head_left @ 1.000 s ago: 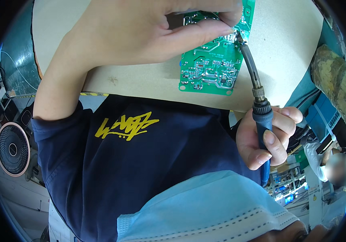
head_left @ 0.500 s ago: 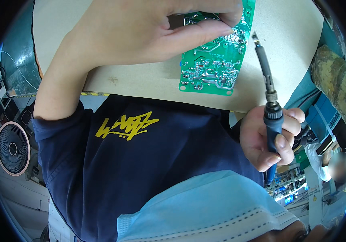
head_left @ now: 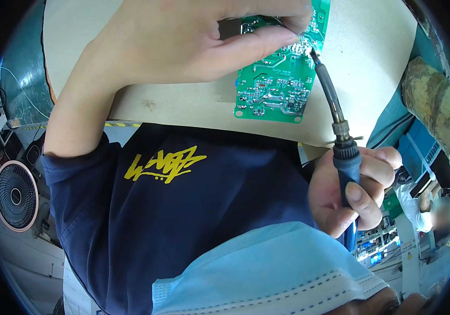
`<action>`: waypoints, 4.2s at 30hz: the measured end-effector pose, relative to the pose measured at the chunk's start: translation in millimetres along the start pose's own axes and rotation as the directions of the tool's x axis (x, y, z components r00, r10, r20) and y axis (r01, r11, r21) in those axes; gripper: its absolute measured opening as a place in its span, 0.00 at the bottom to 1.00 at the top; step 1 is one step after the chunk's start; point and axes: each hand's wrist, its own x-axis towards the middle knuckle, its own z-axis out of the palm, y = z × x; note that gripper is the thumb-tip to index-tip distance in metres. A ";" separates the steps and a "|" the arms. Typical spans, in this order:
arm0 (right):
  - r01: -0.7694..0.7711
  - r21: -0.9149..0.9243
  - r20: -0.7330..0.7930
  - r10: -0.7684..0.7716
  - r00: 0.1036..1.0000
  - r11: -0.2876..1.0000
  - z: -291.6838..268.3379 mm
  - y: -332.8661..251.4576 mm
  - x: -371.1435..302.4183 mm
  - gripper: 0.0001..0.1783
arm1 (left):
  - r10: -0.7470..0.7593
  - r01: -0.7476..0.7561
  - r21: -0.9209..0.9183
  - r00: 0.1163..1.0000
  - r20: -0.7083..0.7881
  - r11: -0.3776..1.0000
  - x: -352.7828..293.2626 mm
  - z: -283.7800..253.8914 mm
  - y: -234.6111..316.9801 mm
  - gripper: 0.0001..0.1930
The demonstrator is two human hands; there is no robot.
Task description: Soldering electronic components onto a printed circuit board at a manual assembly station.
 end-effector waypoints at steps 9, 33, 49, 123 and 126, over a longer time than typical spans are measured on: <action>-0.025 -0.103 0.096 0.035 0.995 0.994 5.6 -8.0 12.8 0.17 | 0.052 -0.053 -0.015 0.995 -0.088 0.998 -5.3 7.7 -5.9 0.07; -0.114 -0.054 0.269 0.125 0.955 0.992 1.4 11.3 11.5 0.26 | -0.158 0.171 0.048 0.966 -0.205 0.984 4.7 -2.1 6.1 0.06; -0.208 -0.029 0.081 0.210 0.974 0.978 -12.2 19.4 19.4 0.26 | -0.779 0.528 0.670 0.616 0.120 0.521 33.2 -4.0 77.7 0.28; -0.449 0.099 -0.012 0.452 0.892 0.888 -4.5 34.3 11.9 0.25 | -0.751 0.903 -0.380 -0.108 -0.652 0.200 -51.2 -421.0 -193.4 0.10; -0.413 0.134 0.020 0.414 0.910 0.901 -5.4 35.8 13.7 0.24 | -0.842 0.804 -0.529 -0.068 -0.535 0.271 -33.6 -362.5 -122.6 0.18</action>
